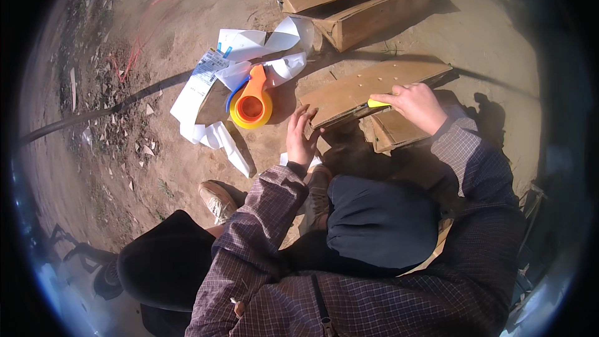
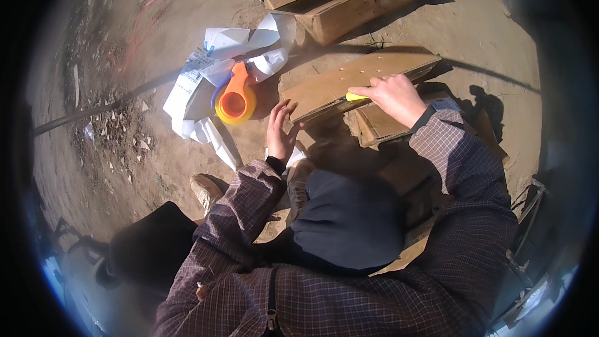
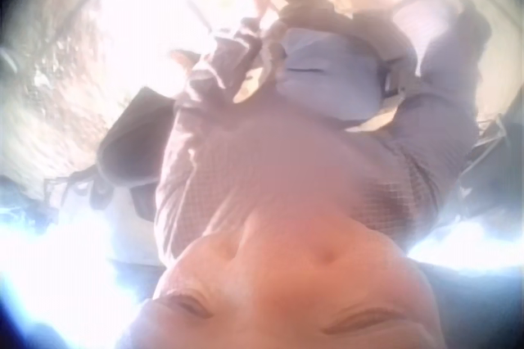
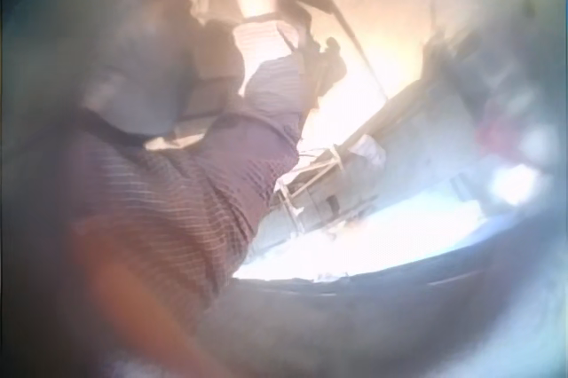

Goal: The person sits on the ground and assembles cardboard pieces by cutting them with a utility knife and securing them with tape. The person handles cardboard, tape, and a utility knife to create a structured assembly.

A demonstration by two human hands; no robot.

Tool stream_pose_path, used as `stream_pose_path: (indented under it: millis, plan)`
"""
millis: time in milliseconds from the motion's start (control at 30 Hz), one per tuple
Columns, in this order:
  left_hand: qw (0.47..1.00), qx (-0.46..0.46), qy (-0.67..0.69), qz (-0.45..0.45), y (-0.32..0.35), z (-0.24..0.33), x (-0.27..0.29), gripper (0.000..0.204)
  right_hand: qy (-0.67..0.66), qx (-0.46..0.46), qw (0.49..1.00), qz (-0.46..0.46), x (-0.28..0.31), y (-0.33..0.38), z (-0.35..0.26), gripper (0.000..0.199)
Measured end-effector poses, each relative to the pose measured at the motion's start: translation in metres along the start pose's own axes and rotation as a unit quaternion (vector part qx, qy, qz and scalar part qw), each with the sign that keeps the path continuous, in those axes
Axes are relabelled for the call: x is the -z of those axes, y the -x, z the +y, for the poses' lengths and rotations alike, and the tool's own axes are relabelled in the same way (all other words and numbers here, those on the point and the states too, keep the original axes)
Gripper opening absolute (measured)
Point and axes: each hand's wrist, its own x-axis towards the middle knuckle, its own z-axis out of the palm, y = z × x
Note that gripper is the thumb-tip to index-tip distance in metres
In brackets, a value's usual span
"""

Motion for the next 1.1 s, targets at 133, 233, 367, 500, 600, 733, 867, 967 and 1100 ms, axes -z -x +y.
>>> stream_pose_path:
  millis: [133,233,367,500,600,733,867,967,1100]
  plan:
    - [1.0,-0.012,-0.014,0.004,0.0,0.001,0.003,0.054,0.028,-0.066,0.997,0.022,0.007,0.044,0.07,0.042]
    - [0.994,-0.053,-0.098,-0.007,-0.006,0.006,0.009,0.047,-0.006,-0.163,0.986,0.022,0.007,0.064,0.071,0.039]
    - [0.985,-0.104,-0.125,-0.063,-0.036,0.027,0.005,0.045,-0.218,-0.152,0.952,0.149,-0.011,0.056,0.006,0.033]
    - [0.976,-0.086,-0.119,-0.158,-0.067,0.032,0.002,0.031,-0.286,-0.094,0.938,0.173,-0.041,0.012,-0.074,0.055]
    - [0.95,-0.092,-0.153,-0.257,-0.084,0.033,0.015,0.031,-0.281,-0.133,0.927,0.209,-0.063,0.002,-0.093,0.058]
    - [0.939,-0.08,-0.147,-0.302,-0.099,0.039,0.016,0.036,-0.263,-0.131,0.93,0.223,-0.079,0.015,-0.093,0.058]
    - [0.889,-0.235,-0.306,-0.246,-0.091,0.035,0.011,0.037,-0.247,-0.132,0.93,0.239,-0.076,0.008,-0.097,0.045]
    - [0.853,-0.309,-0.33,-0.261,-0.089,0.036,0.017,0.044,-0.249,-0.143,0.927,0.242,-0.082,0.009,-0.106,0.039]
    - [0.85,-0.342,-0.326,-0.232,-0.065,0.027,0.033,0.047,-0.231,-0.119,0.933,0.249,-0.086,0.01,-0.123,0.039]
